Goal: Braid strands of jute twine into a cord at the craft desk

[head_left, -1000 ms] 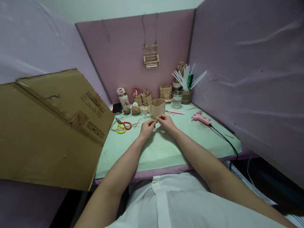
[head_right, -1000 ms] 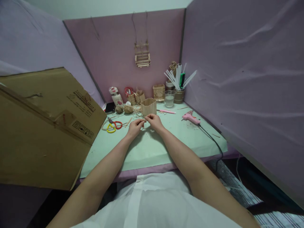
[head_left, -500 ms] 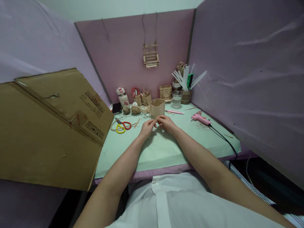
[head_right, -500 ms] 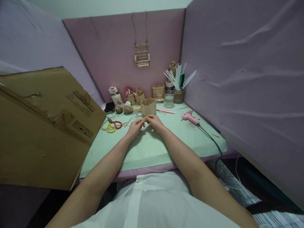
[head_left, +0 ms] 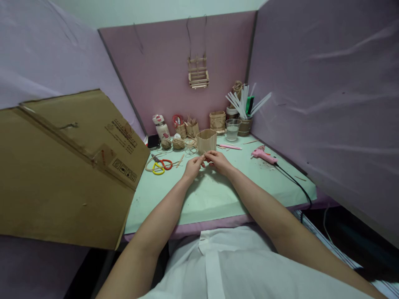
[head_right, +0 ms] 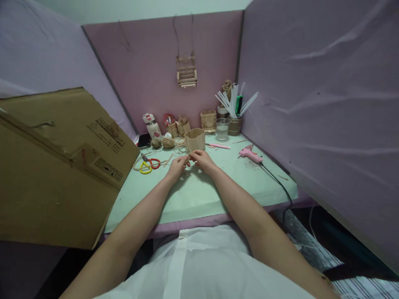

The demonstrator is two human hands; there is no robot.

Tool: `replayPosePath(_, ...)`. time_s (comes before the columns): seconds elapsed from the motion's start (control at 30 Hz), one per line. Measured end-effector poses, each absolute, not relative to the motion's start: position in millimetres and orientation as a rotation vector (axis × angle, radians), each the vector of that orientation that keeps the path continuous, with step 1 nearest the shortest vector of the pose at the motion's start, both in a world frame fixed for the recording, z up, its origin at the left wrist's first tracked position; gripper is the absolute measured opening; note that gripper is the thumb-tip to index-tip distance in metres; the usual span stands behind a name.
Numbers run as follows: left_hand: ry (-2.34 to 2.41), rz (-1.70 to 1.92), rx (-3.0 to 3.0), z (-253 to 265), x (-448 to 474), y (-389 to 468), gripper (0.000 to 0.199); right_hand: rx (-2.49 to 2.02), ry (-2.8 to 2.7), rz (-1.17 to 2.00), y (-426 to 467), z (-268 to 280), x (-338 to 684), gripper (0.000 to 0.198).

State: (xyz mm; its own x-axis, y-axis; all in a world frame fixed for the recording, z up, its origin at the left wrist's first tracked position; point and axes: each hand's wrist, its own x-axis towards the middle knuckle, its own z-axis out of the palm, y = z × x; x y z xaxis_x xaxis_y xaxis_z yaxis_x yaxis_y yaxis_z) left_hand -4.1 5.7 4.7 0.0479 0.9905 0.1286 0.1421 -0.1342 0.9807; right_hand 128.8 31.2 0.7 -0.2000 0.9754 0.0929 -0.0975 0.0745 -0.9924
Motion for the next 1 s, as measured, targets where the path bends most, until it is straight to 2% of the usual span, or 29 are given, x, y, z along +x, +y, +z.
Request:
replayPosePath(0.37,1.235,1.338,1.311,-3,-8,13,0.024,-1.001,-1.619,0.752,35,-6,126,0.023)
replayPosePath(0.77,1.257,1.439,1.264,-2,-7,15,0.020,-1.017,-1.646,0.693,33,-5,124,0.021)
replayPosePath(1.0,1.181,1.356,1.116,-8,-9,18,0.022,-1.002,-1.656,0.696,30,-4,124,0.022)
